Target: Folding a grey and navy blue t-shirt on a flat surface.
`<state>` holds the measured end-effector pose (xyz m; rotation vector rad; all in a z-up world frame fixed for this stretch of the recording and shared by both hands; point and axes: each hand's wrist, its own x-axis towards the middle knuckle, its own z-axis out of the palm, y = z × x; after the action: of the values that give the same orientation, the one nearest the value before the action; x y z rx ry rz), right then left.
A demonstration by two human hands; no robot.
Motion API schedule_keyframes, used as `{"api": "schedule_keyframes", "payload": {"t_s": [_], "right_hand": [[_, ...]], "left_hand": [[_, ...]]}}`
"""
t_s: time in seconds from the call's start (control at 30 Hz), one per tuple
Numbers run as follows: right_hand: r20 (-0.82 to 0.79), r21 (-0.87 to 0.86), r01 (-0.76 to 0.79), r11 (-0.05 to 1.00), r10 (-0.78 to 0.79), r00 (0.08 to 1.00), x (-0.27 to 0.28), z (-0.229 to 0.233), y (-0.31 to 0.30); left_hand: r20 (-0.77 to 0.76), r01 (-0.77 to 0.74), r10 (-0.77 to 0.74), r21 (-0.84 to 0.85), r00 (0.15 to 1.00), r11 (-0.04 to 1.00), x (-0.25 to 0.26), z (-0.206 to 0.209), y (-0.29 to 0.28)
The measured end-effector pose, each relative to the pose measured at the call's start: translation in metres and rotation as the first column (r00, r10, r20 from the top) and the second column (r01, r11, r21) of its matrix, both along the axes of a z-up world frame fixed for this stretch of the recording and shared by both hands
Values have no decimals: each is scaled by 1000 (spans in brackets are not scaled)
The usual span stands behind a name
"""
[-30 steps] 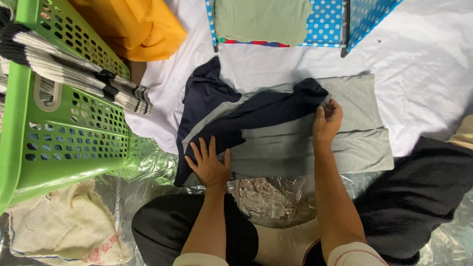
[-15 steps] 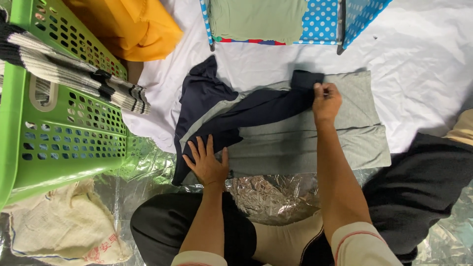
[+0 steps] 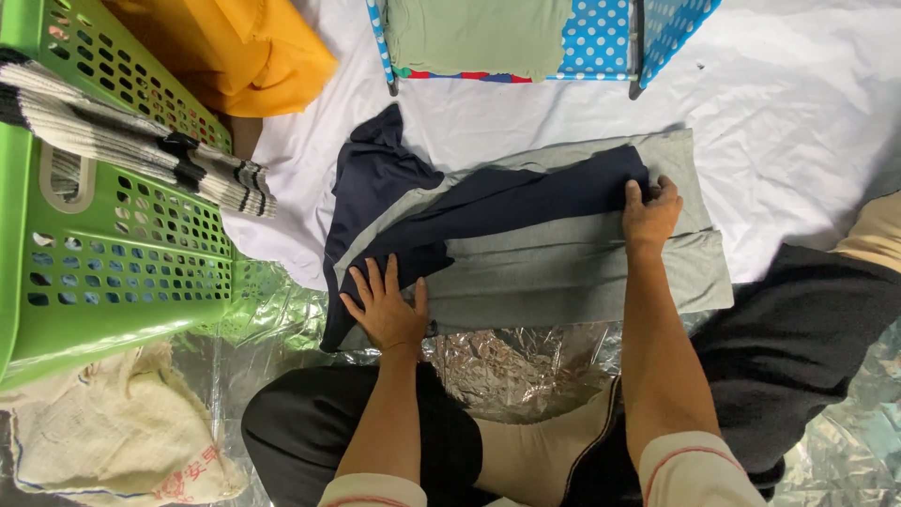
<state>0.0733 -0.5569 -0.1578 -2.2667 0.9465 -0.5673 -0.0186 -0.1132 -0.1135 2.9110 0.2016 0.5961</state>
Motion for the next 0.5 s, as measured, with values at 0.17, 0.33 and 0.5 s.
{"api": "schedule_keyframes", "payload": {"t_s": [0.17,0.33,0.5], "right_hand": [[81,178,-21,984,7,997,21,-31,-45],[355,426,-135,895,-29,934,-43,20,-43],[171,374,-18,927,-50,984,-80,8,-70]], "left_hand": [[38,8,-6,-56,999,998,1,-6,3],[92,-22,42,-210,995,978,11,-2,9],[77,-49,66,-204,995,978,26,9,22]]}}
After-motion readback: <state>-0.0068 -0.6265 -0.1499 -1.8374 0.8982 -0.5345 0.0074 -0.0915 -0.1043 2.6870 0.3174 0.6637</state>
